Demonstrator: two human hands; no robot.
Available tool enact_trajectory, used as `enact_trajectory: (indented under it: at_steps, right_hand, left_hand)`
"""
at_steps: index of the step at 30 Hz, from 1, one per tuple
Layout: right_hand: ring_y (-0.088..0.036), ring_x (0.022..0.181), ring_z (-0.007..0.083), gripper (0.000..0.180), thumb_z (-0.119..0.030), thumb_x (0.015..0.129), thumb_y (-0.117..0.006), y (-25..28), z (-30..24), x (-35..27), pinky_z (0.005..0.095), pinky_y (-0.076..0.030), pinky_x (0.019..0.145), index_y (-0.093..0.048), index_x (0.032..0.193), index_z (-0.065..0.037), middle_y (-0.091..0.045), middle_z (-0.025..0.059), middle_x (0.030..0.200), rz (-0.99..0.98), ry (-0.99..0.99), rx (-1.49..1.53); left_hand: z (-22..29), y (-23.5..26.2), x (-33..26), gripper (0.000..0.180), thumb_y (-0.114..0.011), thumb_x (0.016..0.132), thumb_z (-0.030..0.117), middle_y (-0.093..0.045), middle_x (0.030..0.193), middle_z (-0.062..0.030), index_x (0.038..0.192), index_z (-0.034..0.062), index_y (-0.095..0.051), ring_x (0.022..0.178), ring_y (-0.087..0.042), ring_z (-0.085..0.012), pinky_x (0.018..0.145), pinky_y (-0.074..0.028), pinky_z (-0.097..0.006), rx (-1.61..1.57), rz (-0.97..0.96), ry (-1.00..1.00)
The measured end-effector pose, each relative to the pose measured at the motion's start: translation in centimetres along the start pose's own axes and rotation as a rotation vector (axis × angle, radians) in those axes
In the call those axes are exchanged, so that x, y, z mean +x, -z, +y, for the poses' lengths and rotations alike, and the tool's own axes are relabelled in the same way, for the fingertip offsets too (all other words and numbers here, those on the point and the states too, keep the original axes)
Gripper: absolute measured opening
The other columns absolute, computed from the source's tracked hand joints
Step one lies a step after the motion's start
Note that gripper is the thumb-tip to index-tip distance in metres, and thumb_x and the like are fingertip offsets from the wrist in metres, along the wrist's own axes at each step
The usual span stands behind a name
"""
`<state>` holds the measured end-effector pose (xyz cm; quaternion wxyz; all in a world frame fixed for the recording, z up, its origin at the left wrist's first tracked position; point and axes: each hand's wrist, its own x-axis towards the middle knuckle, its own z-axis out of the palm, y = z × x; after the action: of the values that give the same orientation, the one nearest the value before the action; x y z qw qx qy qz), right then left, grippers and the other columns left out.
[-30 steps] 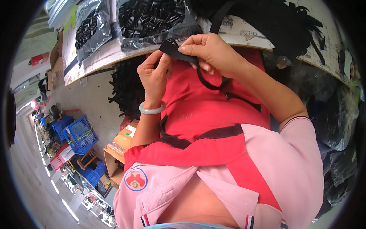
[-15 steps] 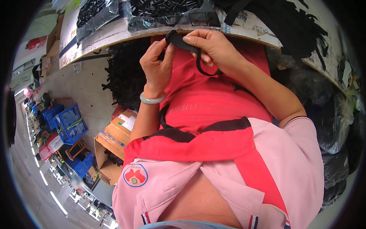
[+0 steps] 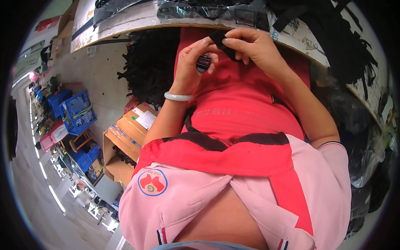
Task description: Assembling plastic buckles and fabric straps at a workbench.
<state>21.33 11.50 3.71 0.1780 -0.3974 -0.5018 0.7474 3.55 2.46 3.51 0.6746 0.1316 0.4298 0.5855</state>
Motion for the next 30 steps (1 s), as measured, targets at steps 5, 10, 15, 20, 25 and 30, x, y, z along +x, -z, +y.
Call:
enact_trajectory:
  at_steps: [5, 10, 15, 20, 25, 30]
  right_hand:
    - [-0.049, 0.069, 0.0065, 0.006, -0.006, 0.085, -0.067, -3.1, -1.4, -1.1, 0.0213, -0.039, 0.061, -0.064, 0.087, -0.001, -0.053, -0.0008, 0.082, 0.124, 0.687, -0.393]
    - [-0.044, 0.063, 0.0044, 0.016, -0.014, 0.087, -0.065, -0.8, -2.6, -0.8, 0.0204, -0.036, 0.056, -0.060, 0.079, -0.001, -0.052, -0.0030, 0.070, 0.050, 0.268, -0.385]
    - [-0.043, 0.053, 0.0023, 0.020, -0.020, 0.088, -0.065, -1.4, -2.9, -0.5, 0.0192, -0.032, 0.047, -0.060, 0.076, -0.004, -0.052, -0.0037, 0.063, -0.045, -0.017, -0.172]
    - [-0.045, 0.049, 0.0037, 0.021, -0.025, 0.090, -0.065, -1.6, -1.1, 0.8, 0.0177, -0.033, 0.042, -0.063, 0.087, -0.005, -0.054, -0.0029, 0.065, -0.004, -0.159, 0.186]
    - [-0.045, 0.049, 0.0025, 0.016, -0.020, 0.090, -0.064, -1.5, -1.1, 0.8, 0.0170, -0.032, 0.043, -0.061, 0.087, -0.005, -0.054, -0.0030, 0.066, -0.244, -0.152, 0.209]
    - [-0.049, 0.058, 0.0037, 0.014, -0.016, 0.091, -0.063, -0.6, -1.6, 1.3, 0.0199, -0.040, 0.051, -0.062, 0.088, -0.002, -0.058, -0.0017, 0.070, 0.094, 0.187, -0.115]
  left_hand:
    - [-0.7, 0.3, 0.4, 0.023, -0.064, 0.090, 0.012, -0.068, 0.081, -0.0114, 0.102, -0.0072, -0.065, 0.060, -0.063, -0.0138, 0.043, -0.045, -0.022, 0.115, 0.077, -0.120]
    - [0.2, -0.1, 0.6, 0.020, -0.065, 0.089, 0.010, -0.067, 0.079, -0.0081, 0.101, -0.0052, -0.067, 0.057, -0.057, -0.0092, 0.043, -0.041, -0.020, 0.299, 0.120, -0.283]
    - [-0.2, -0.6, 0.2, 0.014, -0.067, 0.087, 0.005, -0.060, 0.074, 0.0012, 0.099, -0.0010, -0.070, 0.052, -0.049, -0.0024, 0.044, -0.035, -0.018, 0.499, 0.120, -0.421]
    - [0.8, 0.1, -0.2, 0.015, -0.062, 0.088, 0.002, -0.060, 0.078, 0.0005, 0.102, -0.0008, -0.069, 0.058, -0.050, -0.0025, 0.044, -0.034, -0.017, 0.521, 0.129, -0.292]
    - [2.4, 1.2, -1.9, 0.013, -0.059, 0.089, 0.000, -0.059, 0.081, -0.0013, 0.099, -0.0030, -0.067, 0.057, -0.051, -0.0047, 0.046, -0.036, -0.018, 0.533, -0.018, -0.090]
    - [6.4, 3.4, -5.2, 0.010, -0.058, 0.081, 0.000, -0.058, 0.078, -0.0033, 0.086, -0.0046, -0.065, 0.049, -0.045, -0.0059, 0.042, -0.030, -0.020, 0.693, -0.034, 0.011]
